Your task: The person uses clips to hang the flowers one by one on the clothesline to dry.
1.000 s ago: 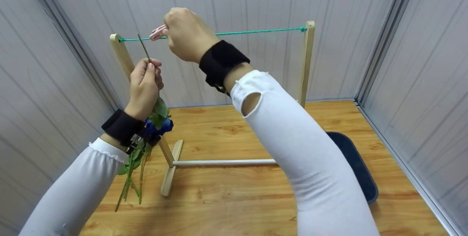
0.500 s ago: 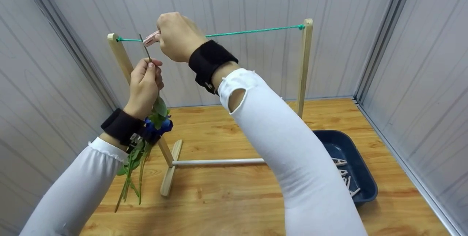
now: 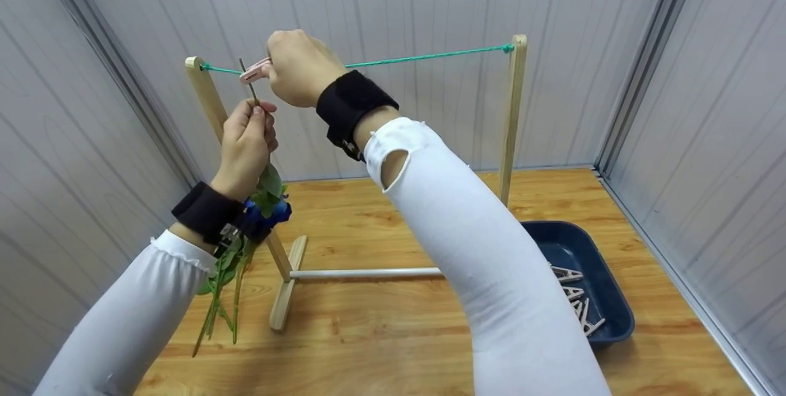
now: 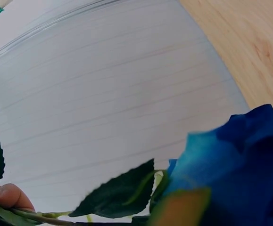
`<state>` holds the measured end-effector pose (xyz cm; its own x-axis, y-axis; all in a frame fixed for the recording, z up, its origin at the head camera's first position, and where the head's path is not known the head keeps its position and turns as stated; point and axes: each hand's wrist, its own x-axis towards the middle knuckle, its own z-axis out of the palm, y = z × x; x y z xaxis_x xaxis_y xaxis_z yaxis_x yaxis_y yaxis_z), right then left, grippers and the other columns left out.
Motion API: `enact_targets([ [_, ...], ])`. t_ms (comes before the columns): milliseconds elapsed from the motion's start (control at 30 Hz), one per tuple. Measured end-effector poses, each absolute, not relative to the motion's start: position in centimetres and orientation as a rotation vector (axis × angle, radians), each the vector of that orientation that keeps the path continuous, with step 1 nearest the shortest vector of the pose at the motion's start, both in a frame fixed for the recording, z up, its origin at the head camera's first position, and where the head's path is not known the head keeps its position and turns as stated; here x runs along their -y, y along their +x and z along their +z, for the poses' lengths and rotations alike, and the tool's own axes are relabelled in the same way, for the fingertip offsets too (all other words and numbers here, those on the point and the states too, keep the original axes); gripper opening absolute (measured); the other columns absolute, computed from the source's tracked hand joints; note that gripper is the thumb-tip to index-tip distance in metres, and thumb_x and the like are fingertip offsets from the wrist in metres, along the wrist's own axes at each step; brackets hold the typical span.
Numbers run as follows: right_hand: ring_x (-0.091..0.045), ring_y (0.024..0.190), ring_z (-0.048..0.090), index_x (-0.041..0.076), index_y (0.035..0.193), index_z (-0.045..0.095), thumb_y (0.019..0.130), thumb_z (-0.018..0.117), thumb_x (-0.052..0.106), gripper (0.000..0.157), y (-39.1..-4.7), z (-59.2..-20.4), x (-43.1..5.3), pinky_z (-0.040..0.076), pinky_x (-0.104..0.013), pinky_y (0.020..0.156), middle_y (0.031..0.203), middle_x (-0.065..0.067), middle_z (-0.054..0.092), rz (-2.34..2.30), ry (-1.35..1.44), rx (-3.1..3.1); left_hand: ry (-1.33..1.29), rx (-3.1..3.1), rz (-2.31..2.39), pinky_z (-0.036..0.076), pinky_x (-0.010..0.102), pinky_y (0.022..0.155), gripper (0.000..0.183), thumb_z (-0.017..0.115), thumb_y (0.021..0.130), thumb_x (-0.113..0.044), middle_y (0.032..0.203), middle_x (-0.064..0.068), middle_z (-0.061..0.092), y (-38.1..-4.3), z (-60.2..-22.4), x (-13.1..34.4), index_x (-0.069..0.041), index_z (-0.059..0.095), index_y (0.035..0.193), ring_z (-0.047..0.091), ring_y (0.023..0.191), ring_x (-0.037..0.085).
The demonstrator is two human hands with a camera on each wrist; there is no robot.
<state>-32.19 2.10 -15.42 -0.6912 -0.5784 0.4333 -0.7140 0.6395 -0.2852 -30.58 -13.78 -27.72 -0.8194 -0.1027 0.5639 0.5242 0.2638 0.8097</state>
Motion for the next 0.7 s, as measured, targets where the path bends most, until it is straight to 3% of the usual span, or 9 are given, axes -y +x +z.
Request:
enact_targets([
  [233, -0.015, 0.081, 0.046, -0.005, 0.129, 0.072, 0.114, 0.056, 0.019, 0.033, -32.3, -15.2, -2.7, 0.035, -0.025, 0.07, 0.101, -0.007, 0.062, 0.687, 1.052, 2.59, -0.389, 2.017, -1.597, 0.037, 0.024, 0.066, 0.032, 0.03, 0.118, -0.01, 0.087, 0.0, 0.045, -30.6, -27.7, 13.6, 0.0, 0.061, 0.115, 0.043, 0.072, 0.01],
  [533, -0.008, 0.067, 0.041, -0.005, 0.143, 0.066, 0.111, 0.064, 0.024, 0.043, -32.0, -15.2, -3.3, 0.034, -0.022, 0.062, 0.079, 0.002, 0.05, 0.746, 1.02, 2.519, -0.432, 1.987, -1.617, 0.036, 0.025, 0.065, 0.033, 0.028, 0.118, -0.009, 0.086, 0.0, 0.045, -30.7, -27.9, 13.6, 0.0, 0.06, 0.114, 0.041, 0.071, 0.009],
  [700, -0.009, 0.067, 0.037, -0.004, 0.146, 0.063, 0.109, 0.065, 0.023, 0.045, -31.5, -15.4, -4.5, 0.031, -0.025, 0.065, 0.076, 0.003, 0.043, 0.78, 0.975, 2.416, -0.447, 1.969, -1.646, 0.038, 0.024, 0.064, 0.034, 0.028, 0.118, -0.009, 0.088, 0.0, 0.048, -30.6, -28.0, 13.5, 0.001, 0.06, 0.117, 0.043, 0.07, 0.008],
])
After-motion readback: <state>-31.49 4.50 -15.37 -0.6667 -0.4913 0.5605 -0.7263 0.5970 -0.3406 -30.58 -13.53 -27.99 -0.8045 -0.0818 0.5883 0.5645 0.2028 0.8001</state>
